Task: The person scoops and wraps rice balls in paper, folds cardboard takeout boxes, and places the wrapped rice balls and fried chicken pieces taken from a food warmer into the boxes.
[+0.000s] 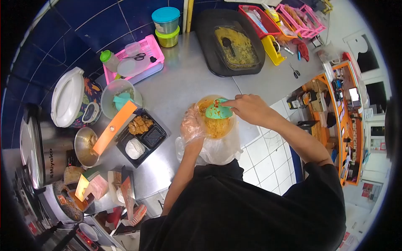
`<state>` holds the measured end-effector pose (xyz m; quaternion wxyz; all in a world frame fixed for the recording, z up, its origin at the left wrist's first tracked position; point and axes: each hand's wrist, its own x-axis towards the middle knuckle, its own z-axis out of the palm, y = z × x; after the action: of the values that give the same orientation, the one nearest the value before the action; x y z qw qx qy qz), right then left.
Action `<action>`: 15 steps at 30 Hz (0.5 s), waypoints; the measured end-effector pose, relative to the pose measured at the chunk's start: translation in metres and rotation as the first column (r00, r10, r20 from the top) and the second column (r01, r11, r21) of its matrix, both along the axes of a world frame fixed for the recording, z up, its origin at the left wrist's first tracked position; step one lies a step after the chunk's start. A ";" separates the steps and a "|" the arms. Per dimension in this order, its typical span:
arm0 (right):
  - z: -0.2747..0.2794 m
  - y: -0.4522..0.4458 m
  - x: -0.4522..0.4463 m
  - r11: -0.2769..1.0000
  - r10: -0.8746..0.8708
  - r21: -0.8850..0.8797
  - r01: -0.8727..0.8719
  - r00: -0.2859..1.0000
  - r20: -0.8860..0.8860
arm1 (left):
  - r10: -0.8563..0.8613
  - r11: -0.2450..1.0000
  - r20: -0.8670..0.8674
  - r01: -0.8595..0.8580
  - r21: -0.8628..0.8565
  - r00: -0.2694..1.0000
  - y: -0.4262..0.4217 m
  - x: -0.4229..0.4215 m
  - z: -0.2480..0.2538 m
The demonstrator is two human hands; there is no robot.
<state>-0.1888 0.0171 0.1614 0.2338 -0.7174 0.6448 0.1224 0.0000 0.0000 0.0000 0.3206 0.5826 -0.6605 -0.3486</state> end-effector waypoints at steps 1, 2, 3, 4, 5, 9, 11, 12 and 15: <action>-0.004 0.003 0.006 0.999 0.048 -0.010 -0.048 0.999 -0.010 | 0.007 1.000 -0.009 -0.007 -0.014 1.000 -0.001 0.003 0.003; -0.008 0.006 0.012 0.995 0.096 -0.020 -0.097 0.995 -0.021 | 0.014 1.000 -0.017 -0.015 -0.026 1.000 -0.001 0.005 0.006; -0.028 0.008 0.007 0.996 0.080 -0.030 -0.081 0.997 -0.012 | -0.002 0.999 -0.008 0.002 -0.036 1.000 -0.006 -0.003 0.006; -0.053 0.015 0.011 0.988 0.146 0.053 -0.143 0.987 -0.059 | -0.002 1.000 0.005 0.002 -0.022 1.000 -0.002 -0.004 0.009; -0.073 0.019 0.016 0.971 0.214 0.133 -0.200 0.972 -0.099 | -0.005 1.000 0.018 0.005 -0.013 1.000 0.001 -0.004 0.011; -0.103 0.018 0.031 0.989 0.119 0.101 -0.112 0.991 -0.065 | -0.014 0.998 0.036 0.016 -0.054 0.999 0.002 -0.004 0.010; -0.100 0.028 0.035 0.996 -0.038 -0.078 0.034 0.998 -0.044 | -0.026 0.996 0.025 0.028 -0.090 0.999 0.001 -0.004 0.010; -0.099 0.035 0.035 0.996 -0.046 -0.081 0.043 0.998 -0.045 | -0.035 0.995 0.023 0.037 -0.092 0.999 0.001 -0.005 0.012; -0.085 0.044 0.031 0.986 -0.046 -0.165 0.031 0.995 -0.088 | -0.010 1.000 0.021 0.010 -0.010 1.000 0.001 -0.004 0.017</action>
<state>-0.1580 0.0613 0.0766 0.1466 -0.7153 0.6763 0.0971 -0.0040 0.0007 0.0167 0.3148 0.5814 -0.6684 -0.3408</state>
